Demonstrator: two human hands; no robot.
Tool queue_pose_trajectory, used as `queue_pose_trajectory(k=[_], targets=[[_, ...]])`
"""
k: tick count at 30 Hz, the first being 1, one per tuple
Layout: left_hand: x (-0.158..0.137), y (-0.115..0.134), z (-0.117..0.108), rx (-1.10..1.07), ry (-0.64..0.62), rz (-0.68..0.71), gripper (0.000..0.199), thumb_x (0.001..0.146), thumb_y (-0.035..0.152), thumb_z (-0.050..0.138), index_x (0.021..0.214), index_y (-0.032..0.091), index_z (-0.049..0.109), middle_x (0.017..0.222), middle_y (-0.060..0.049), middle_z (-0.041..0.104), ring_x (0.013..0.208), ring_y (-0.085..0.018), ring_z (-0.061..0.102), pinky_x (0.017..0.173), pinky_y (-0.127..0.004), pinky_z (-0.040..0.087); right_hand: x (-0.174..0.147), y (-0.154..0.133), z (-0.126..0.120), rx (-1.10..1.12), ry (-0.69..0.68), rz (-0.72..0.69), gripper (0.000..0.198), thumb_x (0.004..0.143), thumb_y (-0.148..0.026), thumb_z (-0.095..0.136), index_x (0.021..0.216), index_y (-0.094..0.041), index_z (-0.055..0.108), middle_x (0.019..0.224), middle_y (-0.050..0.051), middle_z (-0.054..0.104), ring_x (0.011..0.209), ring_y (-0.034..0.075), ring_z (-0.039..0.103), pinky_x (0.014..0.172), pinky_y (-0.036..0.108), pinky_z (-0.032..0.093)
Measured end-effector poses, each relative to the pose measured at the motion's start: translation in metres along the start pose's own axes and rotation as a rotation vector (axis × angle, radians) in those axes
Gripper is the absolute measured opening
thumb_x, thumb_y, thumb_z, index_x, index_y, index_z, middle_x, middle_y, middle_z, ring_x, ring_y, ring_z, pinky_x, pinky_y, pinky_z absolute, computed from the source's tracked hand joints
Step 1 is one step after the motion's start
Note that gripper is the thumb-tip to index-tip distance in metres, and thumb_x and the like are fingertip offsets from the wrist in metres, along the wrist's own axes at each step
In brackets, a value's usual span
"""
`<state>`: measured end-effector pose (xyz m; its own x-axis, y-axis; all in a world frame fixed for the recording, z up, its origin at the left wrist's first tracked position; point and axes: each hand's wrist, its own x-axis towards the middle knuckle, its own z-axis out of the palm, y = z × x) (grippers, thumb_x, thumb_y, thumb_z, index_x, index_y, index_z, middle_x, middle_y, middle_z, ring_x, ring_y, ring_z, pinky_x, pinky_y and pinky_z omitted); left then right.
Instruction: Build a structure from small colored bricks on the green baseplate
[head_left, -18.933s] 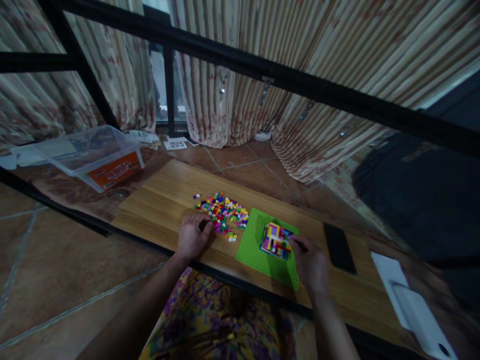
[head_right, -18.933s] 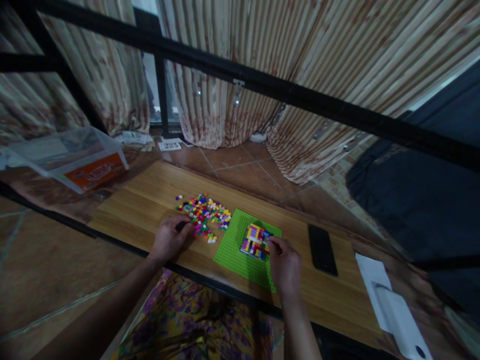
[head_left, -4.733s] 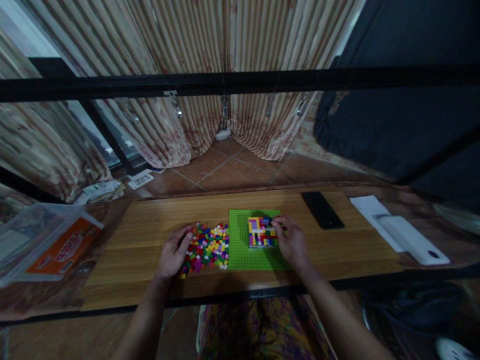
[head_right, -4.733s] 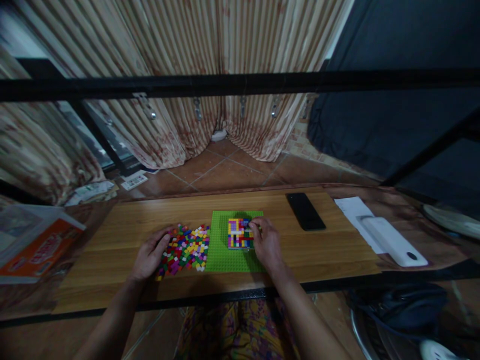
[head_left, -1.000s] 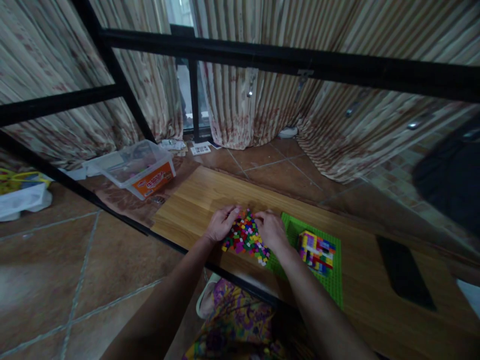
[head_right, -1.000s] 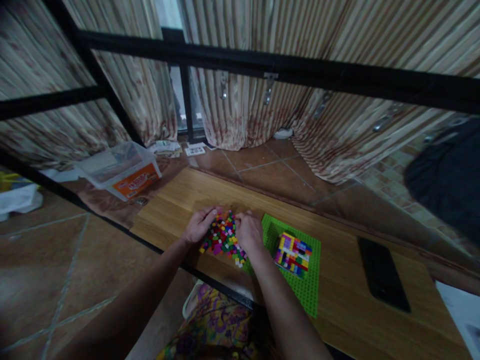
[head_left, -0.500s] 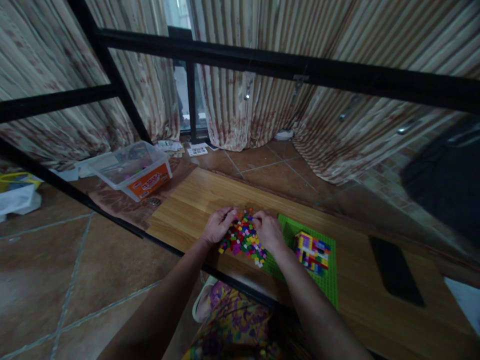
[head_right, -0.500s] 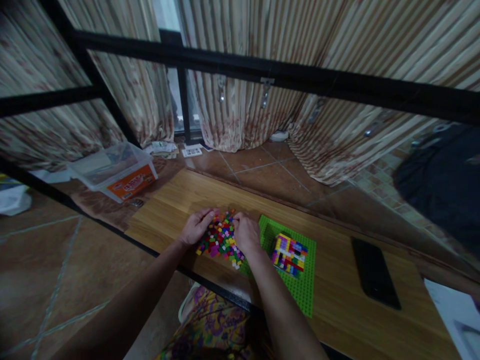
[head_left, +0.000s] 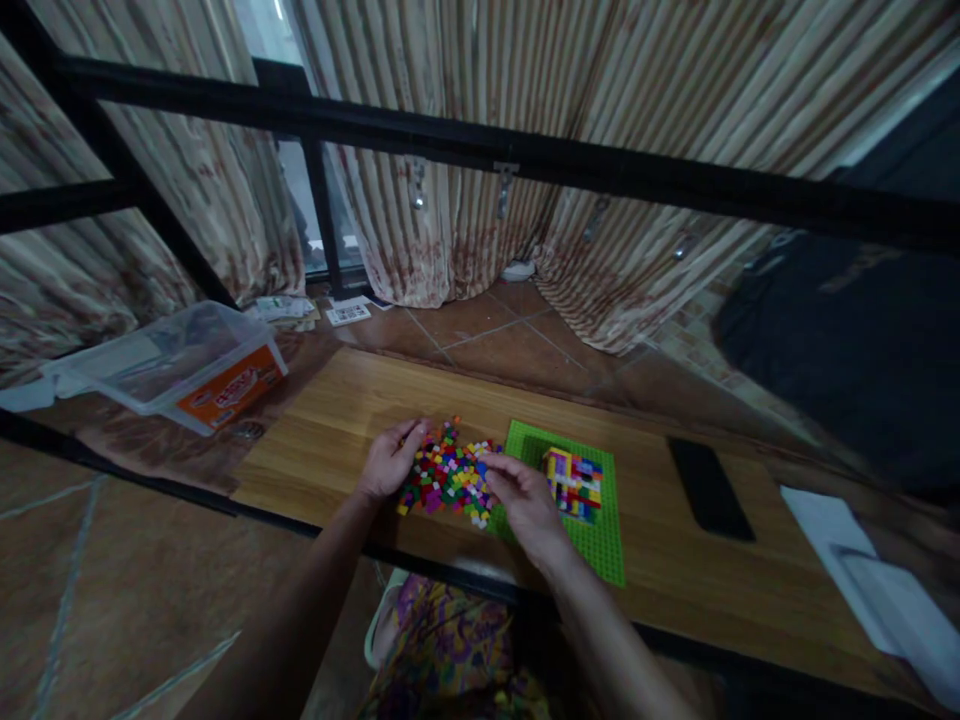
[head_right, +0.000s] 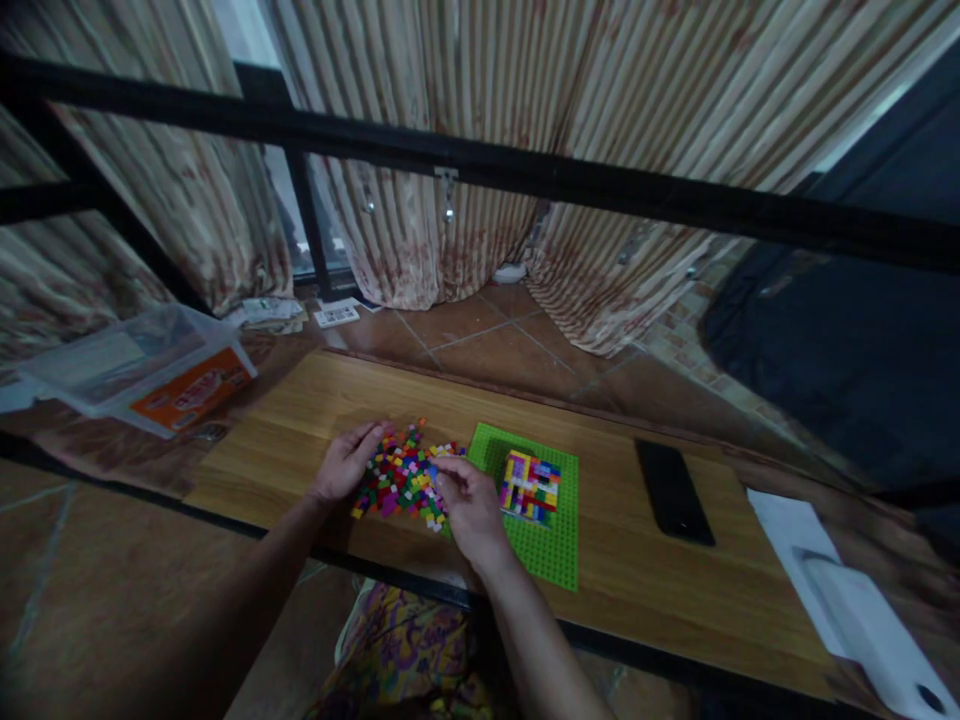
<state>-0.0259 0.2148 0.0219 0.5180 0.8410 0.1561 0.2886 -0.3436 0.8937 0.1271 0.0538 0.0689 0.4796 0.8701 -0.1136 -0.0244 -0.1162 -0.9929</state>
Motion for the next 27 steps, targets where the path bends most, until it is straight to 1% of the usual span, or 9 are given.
queue_pose_trajectory(k=[3, 5, 7, 10, 14, 18, 21, 23, 27], targets=[[0.001, -0.001, 0.000, 0.004, 0.006, -0.013, 0.050, 0.088, 0.055, 0.045, 0.110, 0.017, 0.070, 0.115, -0.008, 0.070, 0.110, -0.025, 0.063, 0.101, -0.036, 0.046, -0.010, 0.008, 0.005, -0.059, -0.030, -0.019, 0.027, 0.078, -0.037, 0.060, 0.097, -0.023, 0.072, 0.092, 0.002, 0.073, 0.081, 0.018, 0.064, 0.073, 0.030, 0.050], [0.001, 0.000, -0.001, 0.000, 0.005, -0.013, 0.051, 0.088, 0.056, 0.046, 0.109, 0.016, 0.069, 0.113, -0.008, 0.071, 0.108, -0.025, 0.064, 0.100, -0.037, 0.046, -0.015, 0.013, 0.009, -0.098, -0.040, -0.030, 0.025, 0.079, -0.034, 0.058, 0.097, -0.023, 0.072, 0.089, 0.001, 0.073, 0.082, 0.018, 0.065, 0.075, 0.031, 0.050], [0.001, 0.001, -0.001, 0.000, 0.002, -0.013, 0.052, 0.087, 0.057, 0.046, 0.108, 0.016, 0.070, 0.112, -0.008, 0.072, 0.107, -0.025, 0.064, 0.099, -0.036, 0.047, -0.018, 0.016, 0.013, -0.124, -0.045, -0.040, 0.024, 0.080, -0.032, 0.055, 0.096, -0.023, 0.072, 0.090, 0.001, 0.074, 0.082, 0.018, 0.066, 0.077, 0.031, 0.051], [0.001, 0.002, -0.001, 0.004, 0.010, -0.020, 0.053, 0.085, 0.060, 0.048, 0.106, 0.017, 0.070, 0.110, -0.008, 0.072, 0.106, -0.025, 0.065, 0.096, -0.036, 0.049, -0.022, 0.016, 0.016, -0.161, -0.046, -0.054, 0.025, 0.081, -0.029, 0.053, 0.096, -0.024, 0.072, 0.092, 0.001, 0.074, 0.082, 0.018, 0.067, 0.078, 0.032, 0.052], [0.002, 0.002, 0.000, 0.000, 0.028, -0.020, 0.055, 0.084, 0.062, 0.048, 0.104, 0.016, 0.071, 0.107, -0.008, 0.073, 0.102, -0.025, 0.066, 0.094, -0.035, 0.049, -0.028, 0.015, 0.014, -0.212, -0.040, -0.084, 0.025, 0.082, -0.026, 0.052, 0.097, -0.025, 0.072, 0.086, 0.000, 0.074, 0.086, 0.018, 0.067, 0.079, 0.032, 0.053], [0.002, 0.002, 0.001, 0.022, 0.044, -0.011, 0.050, 0.085, 0.058, 0.048, 0.102, 0.018, 0.072, 0.107, -0.006, 0.073, 0.103, -0.024, 0.066, 0.095, -0.033, 0.049, -0.033, 0.015, 0.006, -0.223, -0.018, -0.103, 0.025, 0.084, -0.027, 0.052, 0.101, -0.025, 0.071, 0.094, 0.002, 0.073, 0.094, 0.019, 0.067, 0.087, 0.035, 0.051], [0.002, 0.003, 0.000, 0.035, 0.028, -0.002, 0.046, 0.086, 0.055, 0.048, 0.099, 0.018, 0.072, 0.105, -0.005, 0.074, 0.101, -0.024, 0.066, 0.093, -0.031, 0.049, -0.037, 0.015, -0.003, -0.210, 0.011, -0.115, 0.026, 0.085, -0.029, 0.052, 0.103, -0.024, 0.070, 0.103, 0.003, 0.072, 0.098, 0.020, 0.066, 0.091, 0.036, 0.050], [0.002, 0.004, -0.001, 0.031, 0.015, -0.005, 0.046, 0.087, 0.055, 0.047, 0.099, 0.018, 0.072, 0.105, -0.005, 0.074, 0.101, -0.024, 0.066, 0.093, -0.032, 0.049, -0.040, 0.014, -0.011, -0.222, 0.046, -0.115, 0.026, 0.085, -0.030, 0.053, 0.104, -0.024, 0.069, 0.105, 0.004, 0.072, 0.099, 0.020, 0.066, 0.090, 0.037, 0.050], [0.002, 0.002, 0.000, 0.022, 0.007, -0.024, 0.050, 0.087, 0.057, 0.046, 0.102, 0.017, 0.071, 0.107, -0.006, 0.073, 0.102, -0.024, 0.065, 0.095, -0.033, 0.048, -0.046, 0.015, -0.030, -0.247, 0.137, -0.122, 0.025, 0.084, -0.035, 0.056, 0.102, -0.023, 0.070, 0.101, 0.005, 0.073, 0.096, 0.021, 0.067, 0.087, 0.038, 0.052]])
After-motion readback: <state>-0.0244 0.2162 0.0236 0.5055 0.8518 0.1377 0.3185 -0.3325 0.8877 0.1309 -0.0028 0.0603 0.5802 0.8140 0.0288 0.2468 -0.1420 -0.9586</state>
